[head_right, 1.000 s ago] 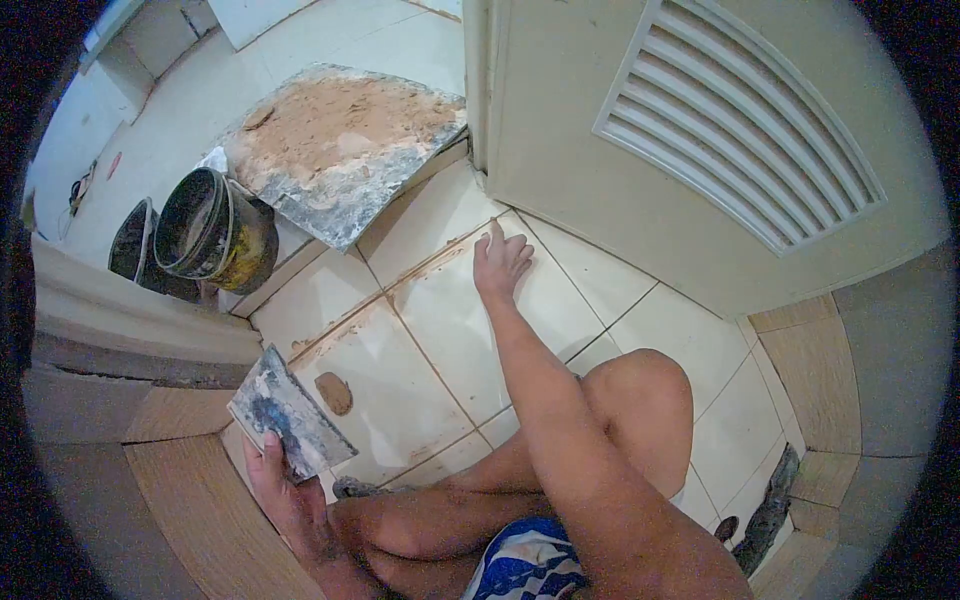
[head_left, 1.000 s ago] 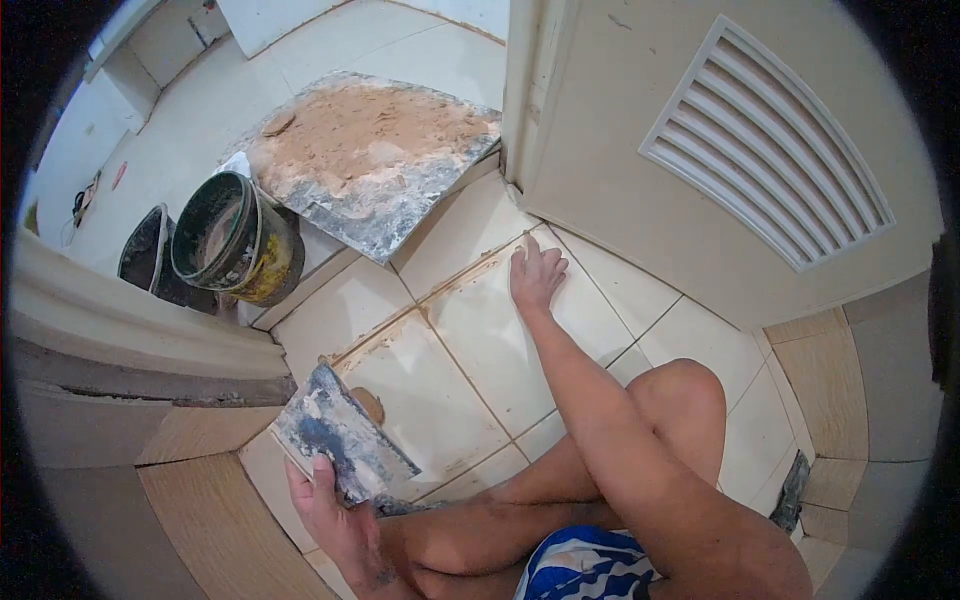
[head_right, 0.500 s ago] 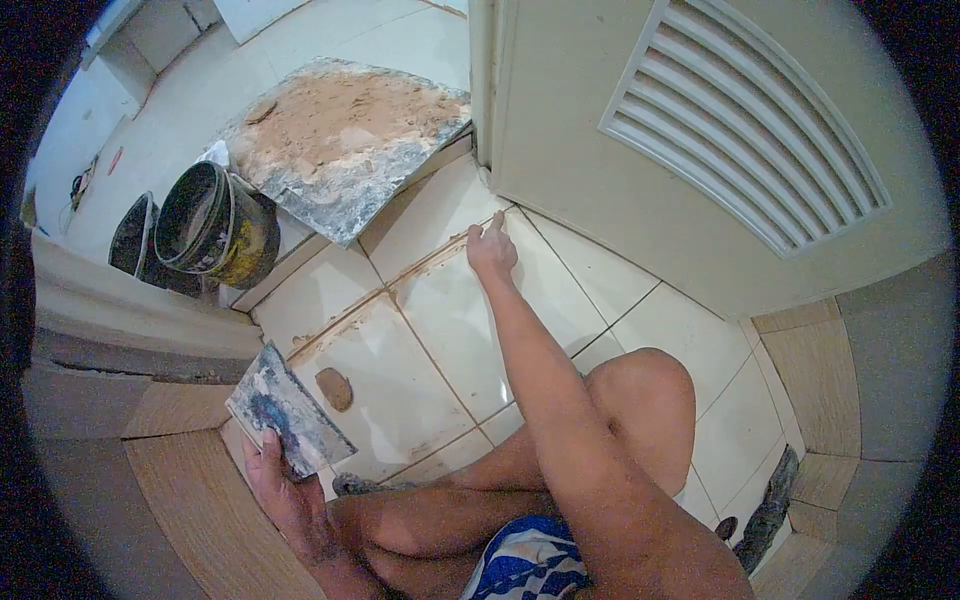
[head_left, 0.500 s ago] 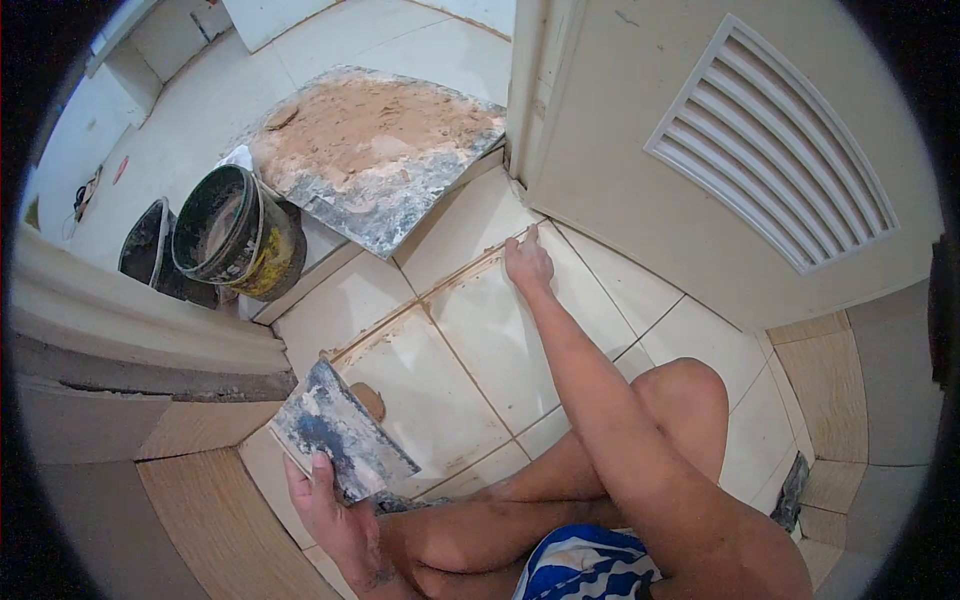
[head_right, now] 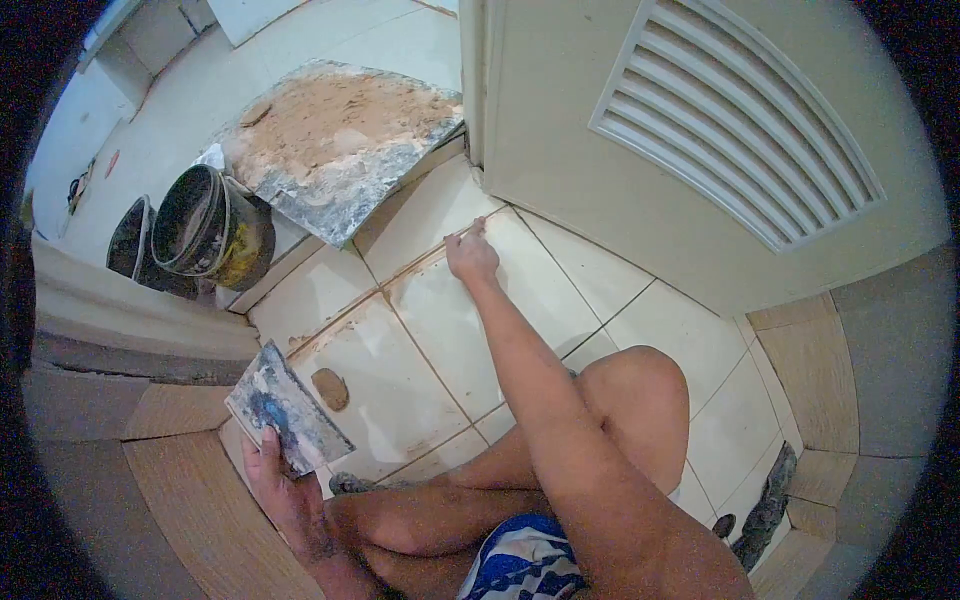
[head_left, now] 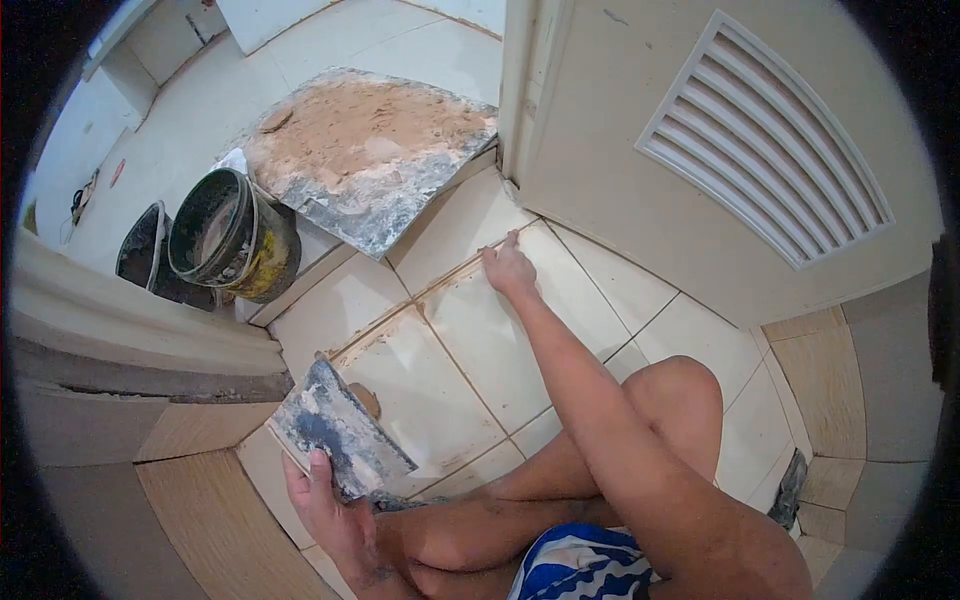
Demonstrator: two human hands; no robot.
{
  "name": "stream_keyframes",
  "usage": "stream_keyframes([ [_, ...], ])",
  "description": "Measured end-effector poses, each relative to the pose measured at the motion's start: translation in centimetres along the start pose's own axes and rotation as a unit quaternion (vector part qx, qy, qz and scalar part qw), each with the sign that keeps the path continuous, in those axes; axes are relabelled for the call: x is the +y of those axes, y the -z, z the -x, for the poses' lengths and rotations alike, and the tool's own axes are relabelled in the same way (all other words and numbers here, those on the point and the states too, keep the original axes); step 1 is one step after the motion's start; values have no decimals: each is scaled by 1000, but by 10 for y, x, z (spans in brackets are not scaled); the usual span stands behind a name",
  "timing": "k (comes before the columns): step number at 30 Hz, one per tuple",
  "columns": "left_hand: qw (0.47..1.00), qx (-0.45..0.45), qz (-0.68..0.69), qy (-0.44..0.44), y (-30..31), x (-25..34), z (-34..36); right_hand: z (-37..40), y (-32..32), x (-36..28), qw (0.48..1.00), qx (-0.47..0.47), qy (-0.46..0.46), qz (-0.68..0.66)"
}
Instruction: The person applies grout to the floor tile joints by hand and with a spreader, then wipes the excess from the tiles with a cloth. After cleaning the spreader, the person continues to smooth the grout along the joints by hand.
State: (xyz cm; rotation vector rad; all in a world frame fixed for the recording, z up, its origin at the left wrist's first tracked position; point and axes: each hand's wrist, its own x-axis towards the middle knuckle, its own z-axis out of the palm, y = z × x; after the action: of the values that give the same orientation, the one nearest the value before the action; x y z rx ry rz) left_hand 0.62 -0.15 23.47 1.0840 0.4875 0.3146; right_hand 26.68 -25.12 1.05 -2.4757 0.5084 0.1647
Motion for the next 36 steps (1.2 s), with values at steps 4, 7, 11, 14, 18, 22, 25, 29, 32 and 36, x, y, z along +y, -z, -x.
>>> stream_keyframes([
  [4,1000,-6,-2,0,2,0,0,11,-6,-6,1000,1,13,-2],
  [7,1000,-26,-8,3,2,0,0,19,4,-13,996,-85,-10,-7],
  [11,1000,-5,-3,7,0,1,1,5,3,8,997,23,15,-67],
  [14,1000,0,2,3,-1,3,0,-6,10,19,994,78,5,-82],
  [18,1000,-3,12,0,-3,2,0,3,14,8,998,-40,-13,37],
  [22,1000,-15,9,-3,-4,3,-1,22,4,-13,993,-83,26,76],
  [25,1000,-17,2,2,-3,4,1,36,-3,-23,987,-123,58,85],
  [29,1000,-19,4,-5,-2,3,1,50,-14,-28,985,-124,83,82],
  [32,1000,-18,12,-6,0,3,2,39,-28,-5,987,-15,161,-19],
  [36,1000,-14,9,-14,1,3,1,9,-1,9,993,64,72,-68],
])
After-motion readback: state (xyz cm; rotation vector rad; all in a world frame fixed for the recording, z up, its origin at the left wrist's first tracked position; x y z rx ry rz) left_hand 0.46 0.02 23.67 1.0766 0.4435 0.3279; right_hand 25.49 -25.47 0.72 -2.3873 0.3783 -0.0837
